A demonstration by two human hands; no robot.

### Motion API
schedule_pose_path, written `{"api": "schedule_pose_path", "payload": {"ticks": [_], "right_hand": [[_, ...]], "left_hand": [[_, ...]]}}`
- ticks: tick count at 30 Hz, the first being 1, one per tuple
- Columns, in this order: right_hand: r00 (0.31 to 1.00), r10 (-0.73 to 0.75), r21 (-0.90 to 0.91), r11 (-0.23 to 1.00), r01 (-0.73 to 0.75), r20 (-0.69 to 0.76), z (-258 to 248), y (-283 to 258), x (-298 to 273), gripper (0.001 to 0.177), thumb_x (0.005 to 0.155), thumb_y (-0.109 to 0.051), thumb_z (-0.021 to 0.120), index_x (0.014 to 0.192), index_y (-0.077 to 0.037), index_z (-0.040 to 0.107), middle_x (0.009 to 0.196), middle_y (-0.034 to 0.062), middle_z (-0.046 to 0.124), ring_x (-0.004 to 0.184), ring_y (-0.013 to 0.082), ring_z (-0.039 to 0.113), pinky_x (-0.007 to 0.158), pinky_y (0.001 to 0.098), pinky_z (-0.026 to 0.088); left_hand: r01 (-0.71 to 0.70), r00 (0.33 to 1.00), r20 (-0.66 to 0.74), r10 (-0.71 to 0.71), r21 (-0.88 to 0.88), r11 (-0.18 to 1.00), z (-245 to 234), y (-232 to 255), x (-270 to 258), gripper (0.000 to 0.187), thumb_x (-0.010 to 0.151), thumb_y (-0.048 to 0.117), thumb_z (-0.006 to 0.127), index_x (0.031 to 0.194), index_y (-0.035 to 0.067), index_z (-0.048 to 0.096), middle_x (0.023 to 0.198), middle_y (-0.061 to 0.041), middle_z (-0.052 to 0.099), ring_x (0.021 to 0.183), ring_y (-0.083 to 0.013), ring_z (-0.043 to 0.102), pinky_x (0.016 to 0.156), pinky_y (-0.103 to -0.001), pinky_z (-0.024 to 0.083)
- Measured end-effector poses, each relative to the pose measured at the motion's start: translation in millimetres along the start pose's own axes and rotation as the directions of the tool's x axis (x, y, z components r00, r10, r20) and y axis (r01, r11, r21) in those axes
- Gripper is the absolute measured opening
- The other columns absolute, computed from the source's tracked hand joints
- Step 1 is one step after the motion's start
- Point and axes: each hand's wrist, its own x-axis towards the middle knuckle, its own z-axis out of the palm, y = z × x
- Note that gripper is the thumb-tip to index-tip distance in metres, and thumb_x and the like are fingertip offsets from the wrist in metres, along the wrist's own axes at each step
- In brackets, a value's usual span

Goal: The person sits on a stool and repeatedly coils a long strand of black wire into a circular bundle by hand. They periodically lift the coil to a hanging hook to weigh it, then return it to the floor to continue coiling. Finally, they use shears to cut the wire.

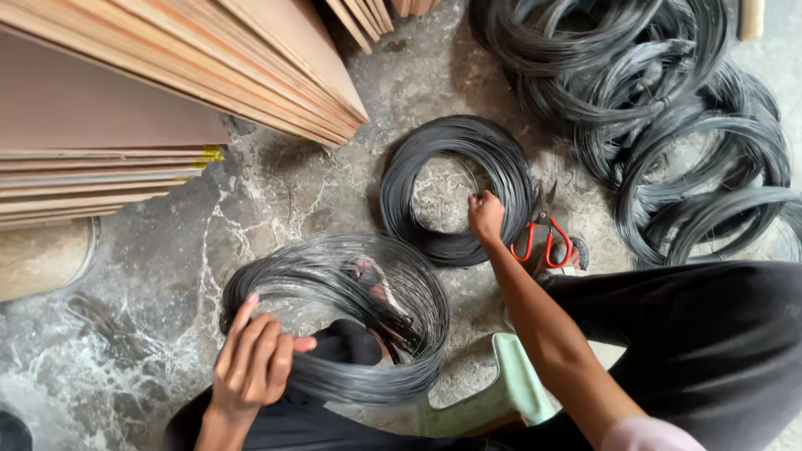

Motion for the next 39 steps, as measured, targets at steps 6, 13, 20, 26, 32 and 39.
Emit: {"api": "schedule_pose_path", "payload": {"ticks": [6, 13, 20, 26, 32, 39], "right_hand": [[0.922, -0.245, 0.725, 0.687, -0.052, 0.298, -103.5, -139.0, -94.4, 0.013, 0.081, -0.015, 0.067, 0.075, -0.008, 0.058, 0.064, -0.004, 0.049, 0.049, 0.0047, 0.041, 0.046, 0.0181, 0.036], [0.693, -0.648, 0.644, 0.683, 0.345, 0.316, -150.1, -235.0, -210.3, 0.011, 0.083, -0.015, 0.062, 0.088, -0.006, 0.066, 0.067, 0.0114, 0.067, 0.06, 0.0189, 0.065, 0.059, 0.0316, 0.053], [0.472, -0.813, 0.63, 0.57, 0.527, 0.34, -152.3, -239.2, -245.1, 0.018, 0.09, -0.008, 0.049, 0.101, 0.0, 0.061, 0.084, 0.0201, 0.065, 0.078, 0.0382, 0.064, 0.067, 0.0421, 0.051], [0.65, -0.758, 0.354, 0.598, 0.719, -0.04, -128.0, -182.5, -172.4, 0.038, 0.075, -0.025, 0.069, 0.103, -0.002, 0.058, 0.095, 0.0211, 0.055, 0.086, 0.0387, 0.056, 0.076, 0.0457, 0.045], [0.988, -0.132, -0.102, 0.987, 0.123, -0.086, -75.8, -73.3, -47.5, 0.088, 0.07, -0.025, 0.077, 0.138, -0.008, 0.025, 0.121, 0.0235, 0.04, 0.112, 0.0445, 0.041, 0.093, 0.0568, 0.033], [0.995, -0.09, -0.193, 0.978, 0.082, -0.038, -30.4, -3.2, 12.4, 0.038, 0.086, -0.022, 0.05, 0.122, -0.01, 0.044, 0.112, 0.016, 0.044, 0.103, 0.0344, 0.044, 0.078, 0.0482, 0.041]], "left_hand": [[-0.044, 0.999, -0.029, 0.044, -0.007, 0.999, 9.0, 0.9, 12.2, 0.026, 0.088, 0.02, 0.056, 0.072, 0.002, 0.047, 0.07, -0.014, 0.054, 0.068, -0.0213, 0.056, 0.079, -0.046, 0.055], [-0.07, 0.96, -0.256, 0.115, 0.177, 0.982, 39.8, 6.3, 3.4, 0.017, 0.081, 0.012, 0.066, 0.068, 0.003, 0.058, 0.066, -0.01, 0.058, 0.065, -0.0213, 0.06, 0.067, -0.043, 0.06], [0.078, 0.977, -0.205, -0.052, 0.116, 0.99, 58.3, 12.7, -11.4, 0.041, 0.078, 0.013, 0.068, 0.11, 0.004, 0.044, 0.107, -0.015, 0.048, 0.089, -0.0255, 0.058, 0.086, -0.05, 0.05], [-0.005, 0.979, -0.204, 0.016, 0.056, 0.998, 51.3, 13.9, 1.8, 0.006, 0.084, 0.002, 0.06, 0.083, -0.004, 0.063, 0.074, -0.014, 0.061, 0.069, -0.0263, 0.064, 0.073, -0.043, 0.057], [-0.041, 0.974, -0.225, 0.037, -0.012, 0.999, 44.7, 19.5, 2.1, 0.009, 0.085, 0.002, 0.057, 0.083, -0.004, 0.063, 0.068, -0.014, 0.059, 0.063, -0.0277, 0.062, 0.066, -0.048, 0.058], [-0.002, 1.0, -0.031, 0.0, -0.057, 0.998, 24.4, 18.9, 4.6, 0.002, 0.082, 0.0, 0.059, 0.083, -0.002, 0.059, 0.073, -0.014, 0.057, 0.07, -0.0252, 0.061, 0.071, -0.045, 0.055]]}}
